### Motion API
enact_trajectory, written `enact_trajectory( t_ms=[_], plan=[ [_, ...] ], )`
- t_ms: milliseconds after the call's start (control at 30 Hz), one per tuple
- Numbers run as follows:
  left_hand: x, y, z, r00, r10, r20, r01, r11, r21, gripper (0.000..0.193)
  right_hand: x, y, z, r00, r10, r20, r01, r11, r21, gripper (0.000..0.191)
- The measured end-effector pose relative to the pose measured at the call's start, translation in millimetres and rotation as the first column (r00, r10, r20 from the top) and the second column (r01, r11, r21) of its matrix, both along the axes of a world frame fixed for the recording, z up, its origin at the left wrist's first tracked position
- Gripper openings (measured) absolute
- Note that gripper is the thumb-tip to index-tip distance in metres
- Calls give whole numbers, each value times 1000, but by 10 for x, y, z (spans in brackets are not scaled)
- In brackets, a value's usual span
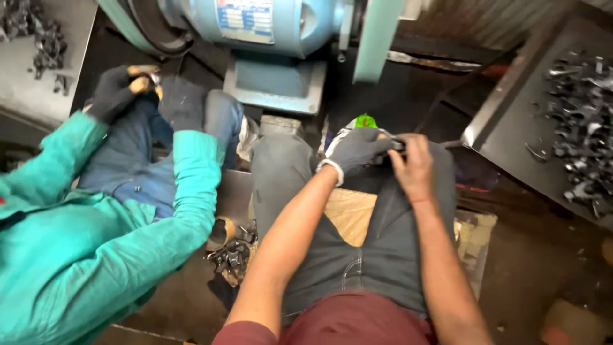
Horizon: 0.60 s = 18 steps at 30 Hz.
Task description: The person sits on the floor at a bench grinder and grinds small black metal castings, holding each part against the spinning wheel with sparks flying, then places finished parts on a tray and picks new ones from a pile. A coworker beside them performs the same grinding work.
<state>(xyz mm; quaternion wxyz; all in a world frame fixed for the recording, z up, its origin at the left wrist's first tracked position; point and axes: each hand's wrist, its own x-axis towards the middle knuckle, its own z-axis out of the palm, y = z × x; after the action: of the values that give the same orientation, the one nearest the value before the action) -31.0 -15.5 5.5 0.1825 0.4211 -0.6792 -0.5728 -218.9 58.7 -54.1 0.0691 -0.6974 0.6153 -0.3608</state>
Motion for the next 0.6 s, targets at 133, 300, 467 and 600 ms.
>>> enact_trajectory(
  t_ms=[133, 300, 467, 600],
  plan=[
    [97, 90, 145, 968, 219, -120, -194, 962, 192, 33, 164, -81, 237, 826, -33, 562, -47, 991, 126, 35],
    [54, 56, 201, 846, 322, -424, -234, 940, 247, 23, 7, -196, 451, 955, 39, 295, -83, 987, 139, 21],
    [88, -54, 85, 785, 405, -469, -242, 897, 369, 23, -28, -436, 291, 848, 230, 478, -320, 940, 116, 20],
    [96, -207, 38, 834, 458, -307, -415, 888, 198, 27, 172, -742, -158, 638, 60, 768, -381, 891, 247, 28]
  ],
)
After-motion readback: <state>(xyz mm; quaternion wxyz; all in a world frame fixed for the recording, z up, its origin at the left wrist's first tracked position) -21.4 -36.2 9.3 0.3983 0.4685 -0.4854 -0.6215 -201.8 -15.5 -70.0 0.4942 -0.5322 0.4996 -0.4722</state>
